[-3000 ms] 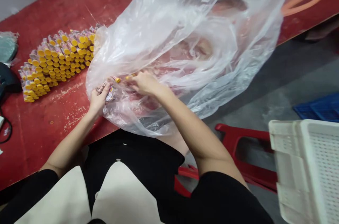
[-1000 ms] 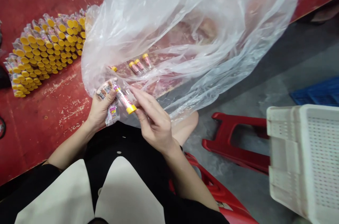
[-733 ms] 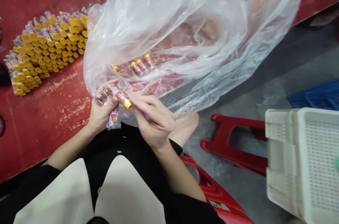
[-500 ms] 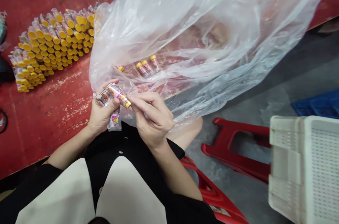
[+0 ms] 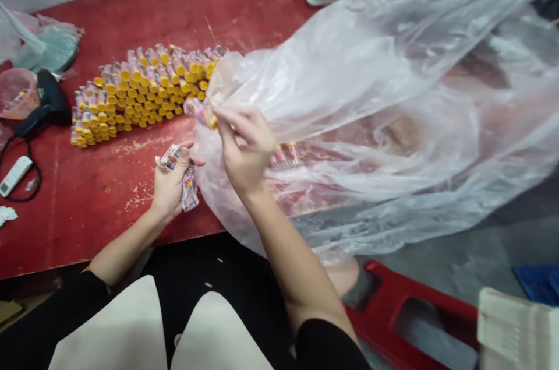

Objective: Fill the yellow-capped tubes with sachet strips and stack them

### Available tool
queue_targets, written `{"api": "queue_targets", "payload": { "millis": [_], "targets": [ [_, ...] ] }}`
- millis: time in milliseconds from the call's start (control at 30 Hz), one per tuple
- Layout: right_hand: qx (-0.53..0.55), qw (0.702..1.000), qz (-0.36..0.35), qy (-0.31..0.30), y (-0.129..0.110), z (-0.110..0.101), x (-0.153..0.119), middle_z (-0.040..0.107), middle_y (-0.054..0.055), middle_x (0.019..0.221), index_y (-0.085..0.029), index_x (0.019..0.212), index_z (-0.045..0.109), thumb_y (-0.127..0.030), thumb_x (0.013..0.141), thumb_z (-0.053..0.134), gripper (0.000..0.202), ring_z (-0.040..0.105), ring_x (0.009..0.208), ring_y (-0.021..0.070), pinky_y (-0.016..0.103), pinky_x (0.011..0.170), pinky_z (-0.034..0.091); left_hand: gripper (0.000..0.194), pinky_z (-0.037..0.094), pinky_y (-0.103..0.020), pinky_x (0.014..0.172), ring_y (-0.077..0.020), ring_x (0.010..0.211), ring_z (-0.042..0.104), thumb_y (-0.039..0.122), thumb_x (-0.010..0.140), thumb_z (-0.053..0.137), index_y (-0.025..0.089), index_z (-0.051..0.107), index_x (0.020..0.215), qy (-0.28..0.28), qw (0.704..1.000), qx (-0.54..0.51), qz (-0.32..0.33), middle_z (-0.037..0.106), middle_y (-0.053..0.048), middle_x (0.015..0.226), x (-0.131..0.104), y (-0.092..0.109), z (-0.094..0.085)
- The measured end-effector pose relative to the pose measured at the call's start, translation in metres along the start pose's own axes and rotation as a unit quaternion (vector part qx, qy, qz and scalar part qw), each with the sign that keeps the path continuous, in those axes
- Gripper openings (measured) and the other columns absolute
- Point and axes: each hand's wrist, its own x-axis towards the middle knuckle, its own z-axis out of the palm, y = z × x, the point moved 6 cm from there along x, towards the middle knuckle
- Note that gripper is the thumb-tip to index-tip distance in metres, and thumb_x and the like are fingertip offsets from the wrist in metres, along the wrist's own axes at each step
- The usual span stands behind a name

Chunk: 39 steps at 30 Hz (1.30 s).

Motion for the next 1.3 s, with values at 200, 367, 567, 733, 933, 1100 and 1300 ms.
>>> {"api": "queue_targets", "payload": {
  "millis": [200,367,567,733,933,1100,1300],
  "targets": [
    [-0.120,0.972,0.017,-0.203,0.048,0.179,0.100,0.073,0.011,0.110,-0.019,0.102,0.075,-0.019,0.097,0.052,0.024,0.064,0.113,0.0278,0.049,0.106,0.052,0.053,0.038,-0.020,0.044,-0.0072,0.044,0.052,0.062,0.071,0.084,0.016,0.073,0.096,0.052,0.998,0.018,-0.027,0.073,-0.002,0.067,-0.002,0.011,-0.037],
    [-0.116,0.968,-0.084,-0.205,0.006,0.079,0.051,0.069,0.009,0.127,-0.024,0.126,0.066,-0.025,0.102,0.044,0.033,0.063,0.121,0.0250,0.045,0.108,0.051,0.056,0.032,-0.018,0.037,-0.0050,0.038,0.046,0.061,0.063,0.089,0.018,0.068,0.092,0.102,0.995,0.010,-0.001,0.071,0.003,0.064,-0.001,0.018,-0.058],
    [-0.330,0.892,0.273,-0.147,0.108,-0.113,-0.004,0.069,0.011,0.082,-0.016,0.089,0.068,-0.018,0.083,0.054,0.015,0.067,0.088,0.0254,0.043,0.092,0.053,0.060,0.038,-0.019,0.039,-0.0071,0.038,0.049,0.061,0.049,0.095,0.018,0.062,0.074,0.011,0.996,0.014,-0.086,0.058,0.006,0.052,-0.010,-0.016,-0.003],
    [-0.244,0.902,0.318,-0.162,0.146,-0.103,-0.002,0.059,0.004,0.070,-0.019,0.070,0.057,-0.013,0.067,0.066,0.011,0.060,0.076,0.0203,0.039,0.083,0.052,0.047,0.047,-0.019,0.058,-0.0063,0.058,0.055,0.057,0.063,0.090,0.016,0.068,0.069,-0.051,0.997,0.060,0.022,0.062,0.003,0.065,-0.011,-0.033,0.039],
    [0.069,0.941,0.286,-0.169,0.039,-0.082,-0.056,0.063,-0.002,0.075,-0.018,0.094,0.070,-0.045,0.078,0.077,0.032,0.050,0.057,0.0087,0.025,0.057,0.046,0.033,0.050,-0.023,0.075,-0.0095,0.072,0.062,0.048,0.073,0.088,0.018,0.075,0.077,-0.039,0.993,0.049,0.096,0.070,0.001,0.076,-0.006,-0.041,0.043],
    [0.185,0.927,0.312,-0.092,0.014,-0.069,-0.069,0.059,-0.004,0.066,-0.018,0.086,0.067,-0.047,0.080,0.079,0.031,0.048,0.054,0.0064,0.019,0.049,0.039,0.043,0.046,-0.022,0.058,-0.0079,0.052,0.053,0.056,0.077,0.082,0.018,0.067,0.065,-0.051,0.996,0.044,0.057,0.058,0.004,0.055,-0.017,-0.045,0.044],
    [0.193,0.938,0.286,-0.043,0.010,-0.060,-0.063,0.065,-0.002,0.073,-0.018,0.090,0.070,-0.048,0.071,0.088,0.040,0.059,0.063,0.0091,0.023,0.061,0.052,0.049,0.041,-0.021,0.054,-0.0056,0.049,0.047,0.057,0.069,0.087,0.017,0.060,0.062,-0.022,0.997,0.034,0.065,0.052,0.006,0.052,-0.020,-0.036,0.042]
  ]
}}
